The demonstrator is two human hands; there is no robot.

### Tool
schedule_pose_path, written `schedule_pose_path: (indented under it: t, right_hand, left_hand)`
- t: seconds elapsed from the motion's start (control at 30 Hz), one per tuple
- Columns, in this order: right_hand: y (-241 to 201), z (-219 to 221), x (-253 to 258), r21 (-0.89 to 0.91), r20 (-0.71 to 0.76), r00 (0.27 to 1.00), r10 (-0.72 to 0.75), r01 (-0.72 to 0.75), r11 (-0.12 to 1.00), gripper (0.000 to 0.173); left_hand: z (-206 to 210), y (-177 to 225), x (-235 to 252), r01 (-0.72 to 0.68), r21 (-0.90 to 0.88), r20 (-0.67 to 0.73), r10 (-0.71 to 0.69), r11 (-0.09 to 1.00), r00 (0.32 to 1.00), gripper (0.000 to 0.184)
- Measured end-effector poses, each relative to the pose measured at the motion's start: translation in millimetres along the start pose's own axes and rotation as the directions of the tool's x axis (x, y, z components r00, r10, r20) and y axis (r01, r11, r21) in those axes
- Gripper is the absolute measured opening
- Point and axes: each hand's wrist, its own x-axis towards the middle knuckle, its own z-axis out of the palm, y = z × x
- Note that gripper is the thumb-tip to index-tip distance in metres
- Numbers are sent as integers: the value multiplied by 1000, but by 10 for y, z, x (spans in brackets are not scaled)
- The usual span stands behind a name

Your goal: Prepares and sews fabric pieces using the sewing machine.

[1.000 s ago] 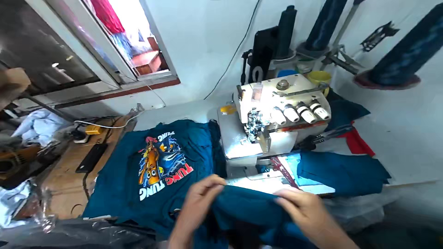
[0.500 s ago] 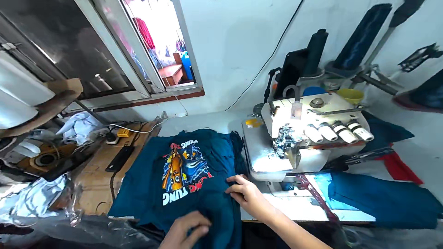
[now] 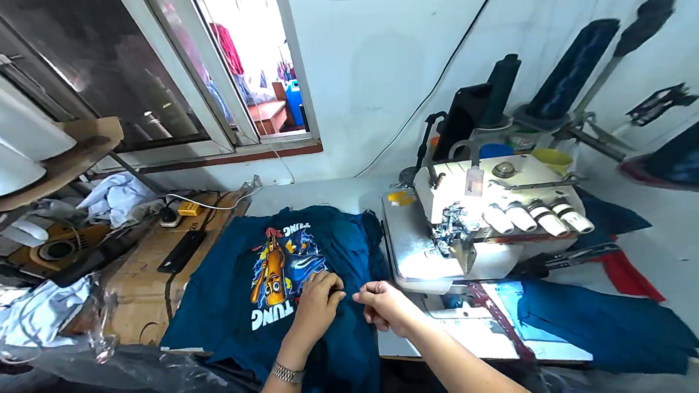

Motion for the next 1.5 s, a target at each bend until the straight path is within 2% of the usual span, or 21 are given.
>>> schedule_pose_path:
  t: [0.1, 0.2, 0.3, 0.37, 0.43, 0.5, 0.57, 0.67, 0.8, 0.9, 1.0, 1.2, 1.43, 1.5]
  right_hand:
    - [-62, 67, 73, 155, -71, 997, -23, 34, 987, 11]
    - [-48, 119, 167, 206, -162, 978, -133, 165, 965, 11]
    - [0, 154, 213, 150, -235, 915, -327, 367, 918, 7]
    - [25, 171, 238, 156, -252, 884, -395, 440, 884, 5]
    - [1, 193, 228, 259, -229, 914, -335, 389, 884, 5]
    - [-66, 179, 180, 388, -122, 967, -222, 252, 886, 17]
    - [-110, 163, 166, 458, -65, 986, -156, 168, 873, 14]
    - [-66, 158, 195, 426, -122, 969, -216, 248, 870, 9]
    - [79, 201, 214, 273, -248, 882, -400, 460, 845, 7]
    - [131, 224, 194, 223, -266, 847, -460, 519, 825, 3]
    - [148, 234, 169, 177, -278, 834, -478, 533, 827, 9]
    - [147, 239, 161, 191, -290, 840, -459, 521, 832, 11]
    - [133, 247, 169, 139, -289, 828, -480, 533, 835, 12]
    - [133, 250, 169, 95, -284, 817, -501, 544, 834, 13]
  left_hand:
    - [-6, -118, -23, -122, -162, -75, 111, 979, 991, 18]
    - [-59, -147, 1, -191, -366, -79, 175, 911, 981, 15]
    - [-98, -106, 49, -188, -560, -107, 154, 807, 982, 17]
    - [-107, -83, 72, -172, -628, -143, 105, 759, 984, 21]
    - [-115, -70, 83, -140, -640, -149, 57, 756, 987, 18]
    - [-121, -69, 83, -114, -612, -132, 40, 783, 990, 16]
    - [-96, -84, 80, -118, -594, -134, 47, 795, 990, 14]
    - [-65, -98, 70, -153, -588, -169, 65, 794, 984, 14]
    - [-79, -71, 40, -184, -570, -186, 93, 801, 978, 13]
    - [-97, -42, 35, -207, -536, -185, 125, 818, 975, 13]
    - [-91, -39, 44, -219, -510, -198, 134, 832, 971, 14]
    - [-83, -10, 42, -168, -531, -225, 53, 830, 973, 7]
    - [-113, -33, 42, -158, -537, -211, 49, 829, 976, 10]
    - [-120, -36, 39, -151, -550, -199, 46, 822, 979, 16]
